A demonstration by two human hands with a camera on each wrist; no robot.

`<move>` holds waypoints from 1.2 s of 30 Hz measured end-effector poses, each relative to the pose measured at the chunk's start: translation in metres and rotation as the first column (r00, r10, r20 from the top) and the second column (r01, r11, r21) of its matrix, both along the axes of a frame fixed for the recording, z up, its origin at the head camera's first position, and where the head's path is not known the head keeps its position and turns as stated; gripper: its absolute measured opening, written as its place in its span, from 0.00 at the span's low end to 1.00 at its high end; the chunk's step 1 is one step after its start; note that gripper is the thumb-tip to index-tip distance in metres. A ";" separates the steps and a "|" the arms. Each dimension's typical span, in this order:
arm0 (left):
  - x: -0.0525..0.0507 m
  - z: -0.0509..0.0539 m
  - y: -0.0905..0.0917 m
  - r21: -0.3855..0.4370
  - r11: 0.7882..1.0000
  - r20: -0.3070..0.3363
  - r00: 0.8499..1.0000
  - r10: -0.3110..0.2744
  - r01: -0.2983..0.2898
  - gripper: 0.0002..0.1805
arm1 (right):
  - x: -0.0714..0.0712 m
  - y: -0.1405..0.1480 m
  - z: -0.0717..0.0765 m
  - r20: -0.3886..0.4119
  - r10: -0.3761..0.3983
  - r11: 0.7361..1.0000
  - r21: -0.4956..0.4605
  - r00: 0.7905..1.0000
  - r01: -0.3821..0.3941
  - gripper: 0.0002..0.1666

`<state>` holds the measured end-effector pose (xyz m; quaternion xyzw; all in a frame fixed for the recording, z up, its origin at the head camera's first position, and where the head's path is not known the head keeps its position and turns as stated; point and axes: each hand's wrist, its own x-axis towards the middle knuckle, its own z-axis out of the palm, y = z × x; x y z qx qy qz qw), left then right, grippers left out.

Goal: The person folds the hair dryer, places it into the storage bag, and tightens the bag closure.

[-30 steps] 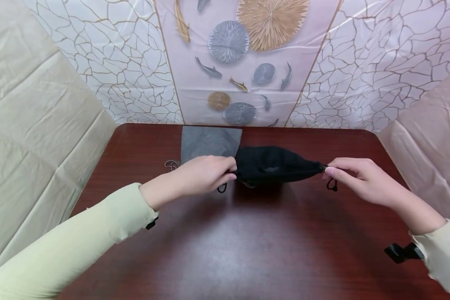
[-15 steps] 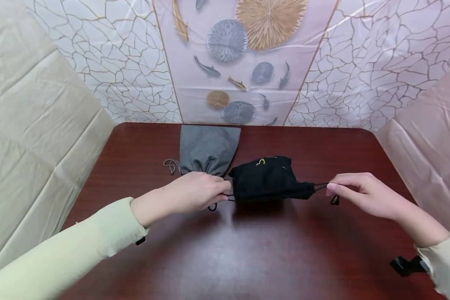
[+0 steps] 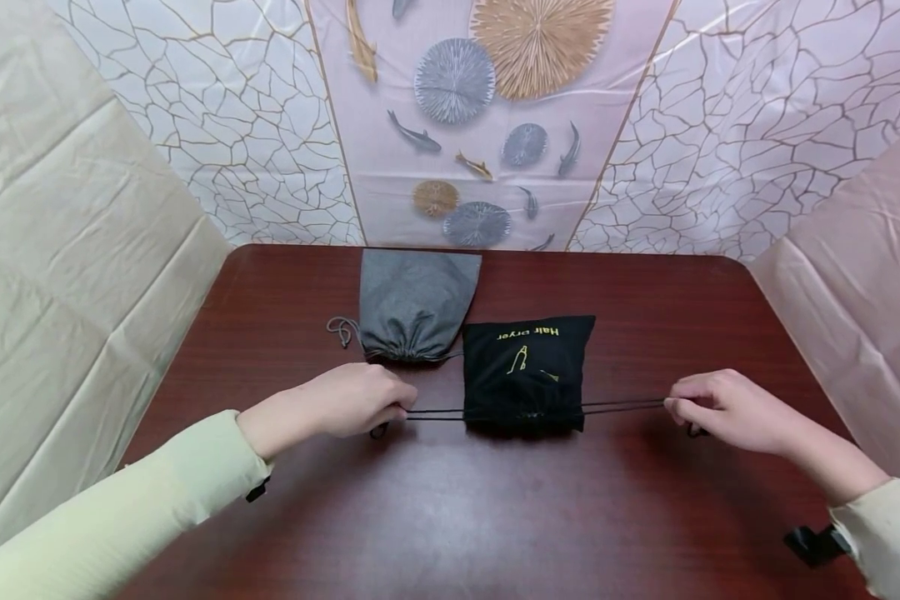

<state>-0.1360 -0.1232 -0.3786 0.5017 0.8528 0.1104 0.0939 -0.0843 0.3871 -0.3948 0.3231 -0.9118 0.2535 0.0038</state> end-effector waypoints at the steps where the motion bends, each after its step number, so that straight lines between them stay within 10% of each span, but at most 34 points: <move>1: -0.001 -0.002 -0.003 -0.007 1.000 0.012 1.000 0.008 -0.007 0.18 | 0.000 0.003 -0.003 -0.017 -0.005 1.000 0.018 1.000 0.006 0.26; 13: -0.011 -0.015 -0.013 -0.044 0.998 -0.036 0.998 0.047 -0.049 0.19 | -0.008 0.020 -0.018 -0.165 -0.107 0.951 0.270 0.981 0.149 0.03; 23: -0.009 -0.028 0.001 -0.004 0.995 -0.042 0.995 0.094 -0.095 0.16 | -0.013 -0.014 -0.011 -0.121 -0.030 0.992 0.118 0.992 0.045 0.16; 27: -0.008 -0.032 0.008 0.027 0.994 -0.056 0.993 0.104 -0.103 0.16 | -0.008 -0.040 -0.007 -0.154 -0.022 0.989 0.140 0.988 0.044 0.06; 36: -0.004 -0.039 0.022 0.055 0.992 -0.092 0.989 0.116 -0.111 0.14 | 0.005 -0.099 -0.009 -0.387 0.121 0.990 0.116 0.914 -0.082 0.28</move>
